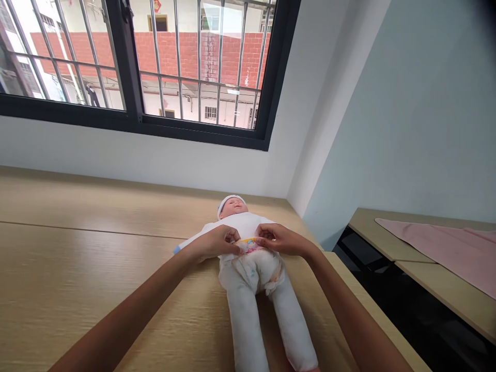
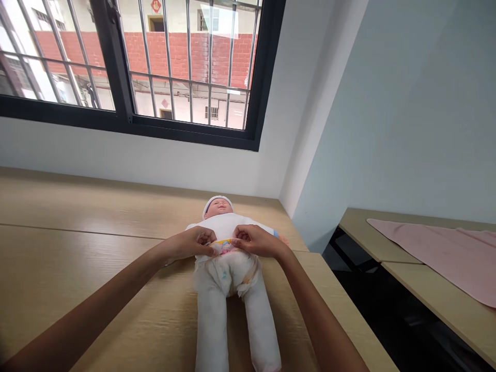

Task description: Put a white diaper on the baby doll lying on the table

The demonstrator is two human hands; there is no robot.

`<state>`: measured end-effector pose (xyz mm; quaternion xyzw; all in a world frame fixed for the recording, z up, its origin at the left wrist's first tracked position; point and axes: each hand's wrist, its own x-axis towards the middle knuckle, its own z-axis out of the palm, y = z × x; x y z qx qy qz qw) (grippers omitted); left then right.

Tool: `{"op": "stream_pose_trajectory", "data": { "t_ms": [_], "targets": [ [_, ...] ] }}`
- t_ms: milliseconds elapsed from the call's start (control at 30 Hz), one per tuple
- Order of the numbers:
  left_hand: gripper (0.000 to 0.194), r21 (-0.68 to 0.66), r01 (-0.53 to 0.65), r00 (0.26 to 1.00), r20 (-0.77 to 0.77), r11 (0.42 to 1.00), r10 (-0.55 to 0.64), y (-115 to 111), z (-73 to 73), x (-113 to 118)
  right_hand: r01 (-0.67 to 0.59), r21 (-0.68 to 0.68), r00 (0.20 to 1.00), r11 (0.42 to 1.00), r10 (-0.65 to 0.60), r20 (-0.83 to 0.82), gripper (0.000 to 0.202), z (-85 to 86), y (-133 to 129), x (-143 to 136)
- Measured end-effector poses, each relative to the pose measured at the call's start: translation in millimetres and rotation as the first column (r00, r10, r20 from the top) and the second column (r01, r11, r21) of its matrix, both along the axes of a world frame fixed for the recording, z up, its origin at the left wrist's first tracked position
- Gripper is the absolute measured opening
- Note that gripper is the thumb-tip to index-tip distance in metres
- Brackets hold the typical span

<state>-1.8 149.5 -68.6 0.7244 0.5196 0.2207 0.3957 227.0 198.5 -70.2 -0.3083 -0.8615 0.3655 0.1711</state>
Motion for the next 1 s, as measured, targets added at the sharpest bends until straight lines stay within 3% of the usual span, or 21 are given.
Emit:
{"op": "stream_pose_trajectory", "data": {
  "t_ms": [133, 333, 667, 800, 1000],
  "targets": [
    [0.031, -0.024, 0.014, 0.998, 0.062, 1.0, -0.012, 3, -2.3, -3, -0.037, -0.159, 0.989, 0.987, 0.014, -0.145, 0.038, -10.9, 5, -6],
    [0.05, -0.055, 0.115, 0.993, 0.013, 0.992, -0.114, 5, 1.7, -6, 0.05, -0.078, 0.991, 0.996, -0.059, -0.122, 0.036, -12.9, 1, -14],
    [0.049, -0.115, 0.046, 0.987, 0.156, 0.992, -0.028, 10, -3.2, -7, 0.064, -0.069, 0.971, 0.996, -0.078, -0.227, 0.037, -17.1, 3, -18],
    [0.05, -0.162, 0.016, 0.985, 0.172, 0.987, 0.012, 10, -2.6, -9, 0.061, -0.138, 0.985, 0.989, -0.082, -0.151, 0.043, -11.5, 5, -10],
    [0.047, -0.097, 0.05, 0.989, 0.145, 0.994, -0.036, 15, -1.1, -22, 0.164, -0.082, 0.984, 0.983, -0.157, 0.081, 0.046, -2.1, 6, 6]
  ]
}}
